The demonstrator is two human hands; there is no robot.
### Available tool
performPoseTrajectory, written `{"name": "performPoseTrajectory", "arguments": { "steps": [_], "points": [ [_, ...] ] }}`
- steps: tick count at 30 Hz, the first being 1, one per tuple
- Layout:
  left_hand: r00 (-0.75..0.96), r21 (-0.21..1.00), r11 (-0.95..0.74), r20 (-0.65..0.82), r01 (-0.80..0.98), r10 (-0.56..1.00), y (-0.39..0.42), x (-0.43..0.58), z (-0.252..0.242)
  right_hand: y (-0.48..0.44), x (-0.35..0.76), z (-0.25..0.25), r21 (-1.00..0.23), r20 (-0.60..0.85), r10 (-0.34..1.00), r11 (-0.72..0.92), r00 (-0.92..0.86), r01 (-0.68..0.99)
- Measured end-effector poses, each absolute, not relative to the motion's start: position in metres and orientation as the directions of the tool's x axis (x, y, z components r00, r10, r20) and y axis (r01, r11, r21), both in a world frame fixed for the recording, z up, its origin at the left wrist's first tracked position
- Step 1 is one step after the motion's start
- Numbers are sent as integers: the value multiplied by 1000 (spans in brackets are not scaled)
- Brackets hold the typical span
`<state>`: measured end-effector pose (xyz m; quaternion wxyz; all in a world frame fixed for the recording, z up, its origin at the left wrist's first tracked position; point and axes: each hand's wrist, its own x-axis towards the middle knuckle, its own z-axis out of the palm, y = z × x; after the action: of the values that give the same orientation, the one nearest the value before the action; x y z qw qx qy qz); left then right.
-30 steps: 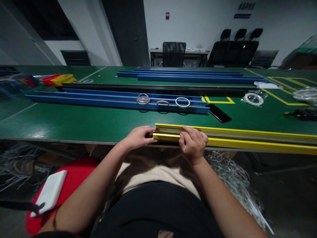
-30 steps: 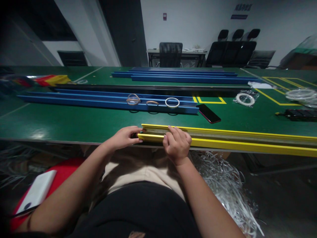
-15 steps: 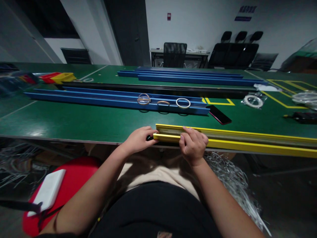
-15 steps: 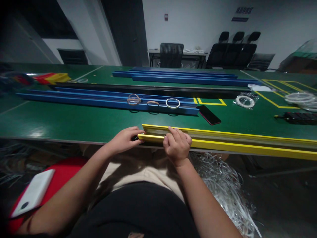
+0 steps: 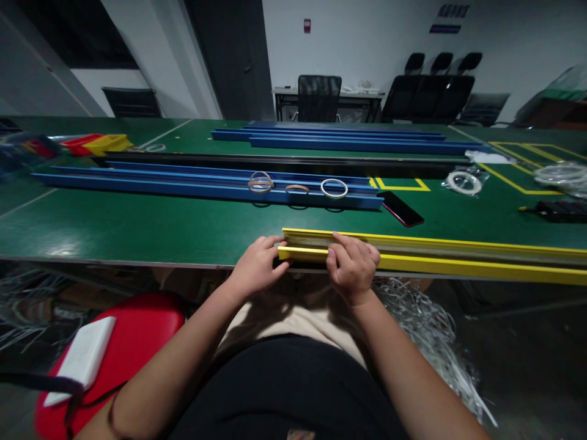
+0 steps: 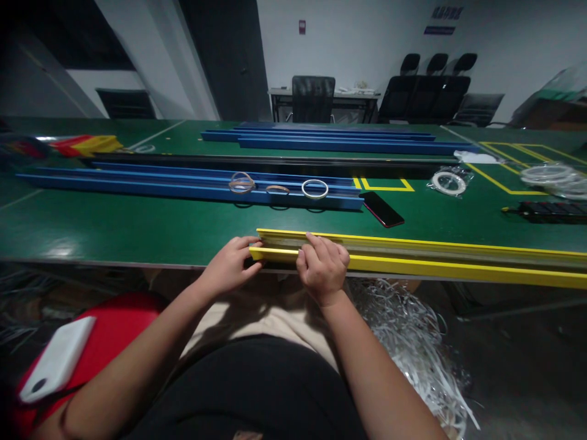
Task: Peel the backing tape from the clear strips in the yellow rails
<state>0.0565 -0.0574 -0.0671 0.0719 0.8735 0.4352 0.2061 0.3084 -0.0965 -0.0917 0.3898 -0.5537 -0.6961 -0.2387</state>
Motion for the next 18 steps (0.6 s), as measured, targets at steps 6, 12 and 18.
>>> {"name": "performPoseTrajectory", "arguments": {
  "steps": [6, 12, 18],
  "points": [
    [520, 500, -600, 307, 625, 797, -54, 53, -64, -97, 308, -90, -114, 798, 598, 275, -77, 955],
    [519, 648, -498, 182, 576, 836, -54, 52, -48, -101, 305, -82, -141, 778, 624, 274, -64, 951],
    [504, 738, -391, 79, 550, 860, -57, 56, -38, -103, 304, -78, -158, 754, 654, 269, -60, 950]
  ]
}}
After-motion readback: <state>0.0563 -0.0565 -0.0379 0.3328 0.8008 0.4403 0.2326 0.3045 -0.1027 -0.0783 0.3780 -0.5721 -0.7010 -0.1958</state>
